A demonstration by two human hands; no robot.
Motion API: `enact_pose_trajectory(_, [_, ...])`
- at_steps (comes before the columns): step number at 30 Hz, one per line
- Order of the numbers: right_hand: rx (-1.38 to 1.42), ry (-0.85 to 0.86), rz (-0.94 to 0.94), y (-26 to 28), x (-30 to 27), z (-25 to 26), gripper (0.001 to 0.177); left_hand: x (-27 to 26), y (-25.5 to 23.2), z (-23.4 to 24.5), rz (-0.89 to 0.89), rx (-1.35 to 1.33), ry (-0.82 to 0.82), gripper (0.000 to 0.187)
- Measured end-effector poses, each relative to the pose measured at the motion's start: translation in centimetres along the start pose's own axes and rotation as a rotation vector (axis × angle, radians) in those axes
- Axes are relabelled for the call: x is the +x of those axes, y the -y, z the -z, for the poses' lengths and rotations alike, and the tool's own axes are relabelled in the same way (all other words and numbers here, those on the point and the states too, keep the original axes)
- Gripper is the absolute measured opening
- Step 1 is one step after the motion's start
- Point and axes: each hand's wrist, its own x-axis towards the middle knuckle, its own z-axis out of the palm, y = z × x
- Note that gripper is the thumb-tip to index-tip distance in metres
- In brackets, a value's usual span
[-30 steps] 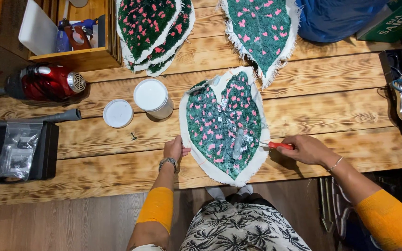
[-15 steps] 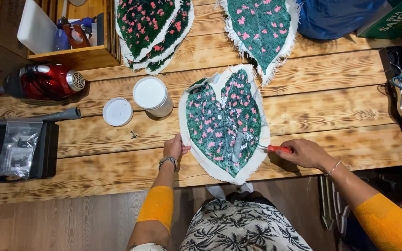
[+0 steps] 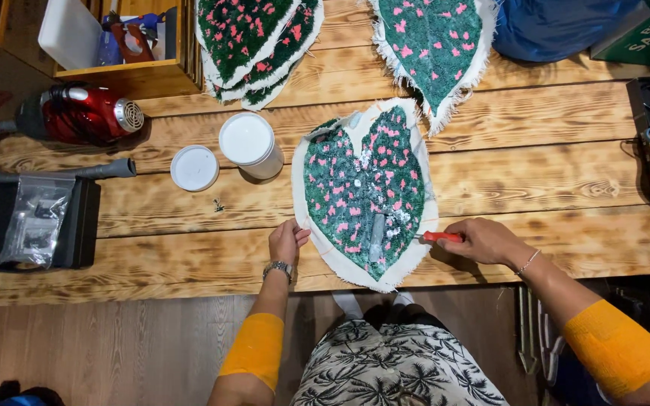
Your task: Applying and spreading white glue onto the backing of heart-shaped leaf-patterned rugs using a roller and a scraper.
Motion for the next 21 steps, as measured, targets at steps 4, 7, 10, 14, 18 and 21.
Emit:
enact_pose_trajectory(4, [-0.086, 0.052, -0.048, -1.2, 0.2, 3.1, 0.050, -4.4, 0.2, -0.4, -0.025, 0.027, -0.030, 0.032])
enact_pose_trajectory(7, [-0.103, 0.149, -0.183, -2.7, 1.1, 4.7, 0.050, -8.4, 0.0, -1.9, -0.120, 0.170, -0.078, 0.031])
enact_pose_trajectory(10, [-0.233, 0.109, -0.052, -4.3, 2.6, 5.4, 0.052, -12.0, 1.4, -4.1, -0.255, 0.321, -0.257, 0.030])
enact_pose_trajectory(14, [-0.319, 0.087, 0.045, -4.8, 4.5, 5.4, 0.054, -19.0, 0.5, -10.7, -0.510, 0.679, -0.271, 0.029])
enact_pose_trajectory(18, [-0.304, 0.104, 0.184, -2.7, 5.0, 6.7, 0.054, -24.7, 1.9, -16.9, -0.966, 1.079, 0.248, 0.027])
enact_pose_trajectory(21, [-0.382, 0.101, 0.161, -3.3, 6.6, 9.1, 0.052, -25.1, 6.3, -19.2, -0.998, 1.275, 0.355, 0.051])
